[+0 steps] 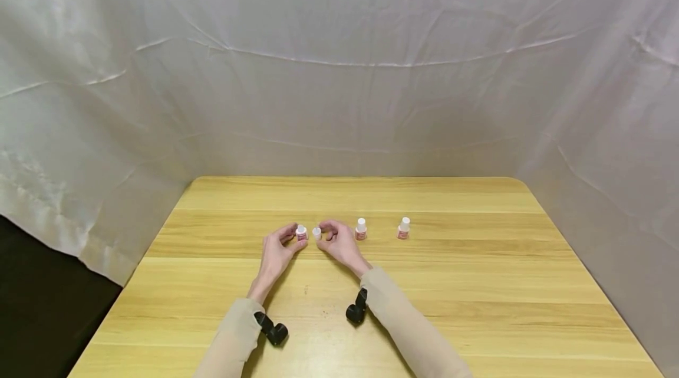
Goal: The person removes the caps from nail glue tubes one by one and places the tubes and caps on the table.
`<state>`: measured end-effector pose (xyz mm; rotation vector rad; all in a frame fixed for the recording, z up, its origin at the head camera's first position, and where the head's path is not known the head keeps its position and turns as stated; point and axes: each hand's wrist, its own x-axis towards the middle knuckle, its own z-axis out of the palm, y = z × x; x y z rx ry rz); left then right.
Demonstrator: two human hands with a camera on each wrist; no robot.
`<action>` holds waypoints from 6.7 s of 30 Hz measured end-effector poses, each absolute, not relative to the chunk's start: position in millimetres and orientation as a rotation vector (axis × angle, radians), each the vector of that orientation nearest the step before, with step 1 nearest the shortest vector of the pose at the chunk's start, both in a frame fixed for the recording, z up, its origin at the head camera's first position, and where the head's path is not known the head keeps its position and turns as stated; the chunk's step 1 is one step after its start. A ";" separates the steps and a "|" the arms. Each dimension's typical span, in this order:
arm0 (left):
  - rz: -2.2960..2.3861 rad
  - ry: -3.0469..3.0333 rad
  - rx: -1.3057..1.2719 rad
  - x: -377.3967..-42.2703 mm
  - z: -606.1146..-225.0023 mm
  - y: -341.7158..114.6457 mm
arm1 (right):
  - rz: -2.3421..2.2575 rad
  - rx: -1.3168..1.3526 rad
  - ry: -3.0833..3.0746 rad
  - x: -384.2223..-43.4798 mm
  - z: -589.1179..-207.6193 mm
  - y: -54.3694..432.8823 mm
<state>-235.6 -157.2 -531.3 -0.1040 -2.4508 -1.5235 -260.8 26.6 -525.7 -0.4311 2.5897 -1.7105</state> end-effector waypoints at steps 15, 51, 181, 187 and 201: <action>-1.511 -2.366 -0.006 -213.5 -525.2 -159.7 | -1.692 -0.731 2.350 -230.7 -521.1 80.9; -1.583 -2.326 -0.390 -191.5 -513.3 -82.4 | -1.789 -0.641 2.335 -213.8 -518.9 191.2; -1.631 -2.658 -0.637 -226.7 -530.3 -57.9 | -1.759 -0.380 2.534 -214.4 -517.5 181.0; -1.621 -2.685 -0.713 -227.3 -530.4 -62.9 | -1.729 -0.390 2.609 -213.1 -512.0 167.8; -1.656 -2.697 -0.821 -229.5 -528.9 -67.2 | -1.729 -0.587 2.655 -219.5 -503.1 146.1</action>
